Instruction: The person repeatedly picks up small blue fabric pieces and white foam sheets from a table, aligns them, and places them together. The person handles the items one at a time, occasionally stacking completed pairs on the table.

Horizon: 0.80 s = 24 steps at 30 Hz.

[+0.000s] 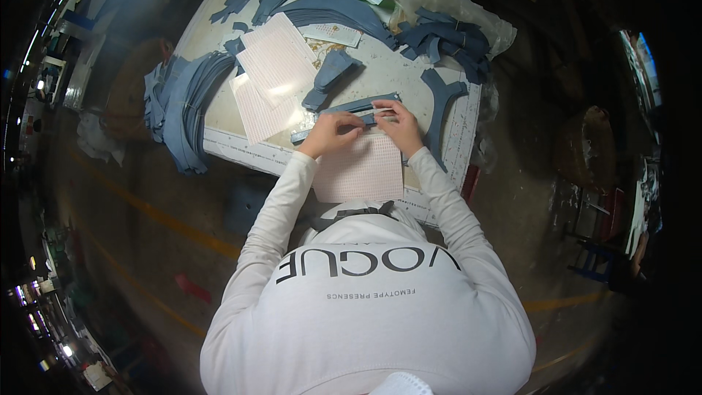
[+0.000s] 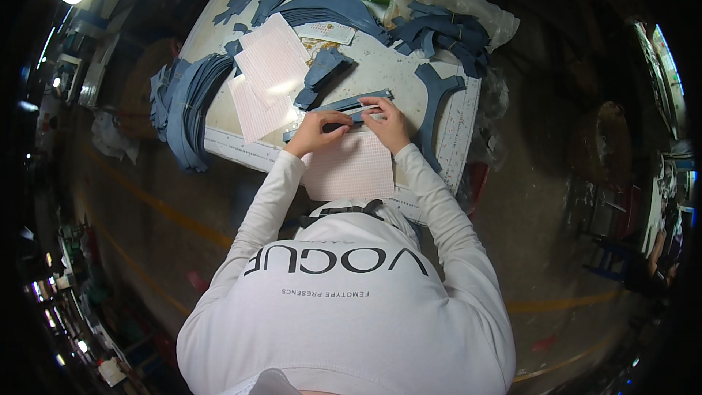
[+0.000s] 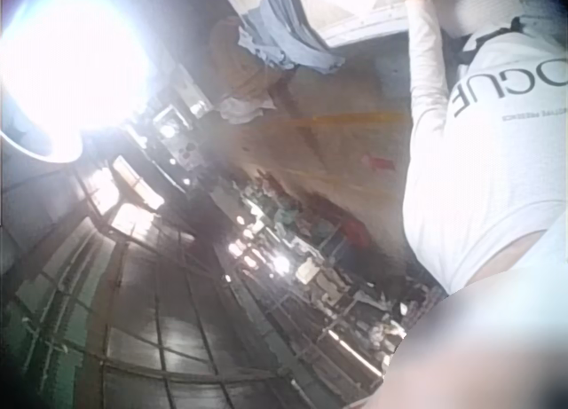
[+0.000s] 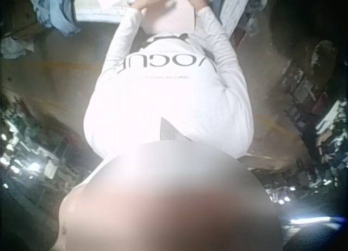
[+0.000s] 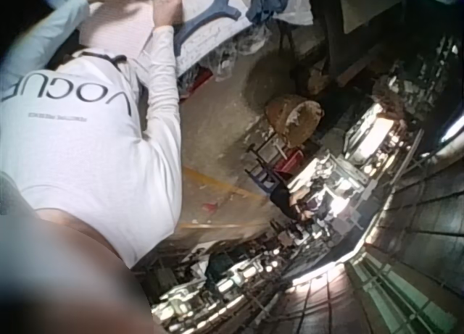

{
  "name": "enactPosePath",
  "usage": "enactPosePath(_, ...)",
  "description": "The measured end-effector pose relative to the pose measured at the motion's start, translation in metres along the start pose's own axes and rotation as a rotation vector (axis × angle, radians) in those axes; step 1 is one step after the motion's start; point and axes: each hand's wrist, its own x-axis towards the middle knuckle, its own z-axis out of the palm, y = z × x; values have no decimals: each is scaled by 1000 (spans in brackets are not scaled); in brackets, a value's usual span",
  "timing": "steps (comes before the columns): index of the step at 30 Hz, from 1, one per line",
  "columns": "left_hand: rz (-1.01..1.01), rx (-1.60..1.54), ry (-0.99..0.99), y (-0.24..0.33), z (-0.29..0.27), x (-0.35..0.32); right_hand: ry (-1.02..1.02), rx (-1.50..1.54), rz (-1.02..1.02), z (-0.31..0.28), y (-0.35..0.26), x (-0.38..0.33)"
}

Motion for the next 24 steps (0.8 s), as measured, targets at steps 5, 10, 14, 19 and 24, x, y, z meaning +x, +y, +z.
enactPosePath(5, -8, 69, 105, 0, 9, 16, -13, -619, -142, -16, 11, 13)
enactPosePath(10, 86, 137, 154, -10, 20, 16, -55, -792, -319, -10, 11, 11)
enactPosePath(14, 91, 144, 164, -17, 24, 15, -72, -886, -377, -4, 7, 8)
enactPosePath(19, 94, 148, 160, -20, 24, 14, 1, -1023, -420, 1, 10, 16)
enactPosePath(24, 123, 148, 184, -18, 24, 13, 70, -811, -266, -3, 15, 13)
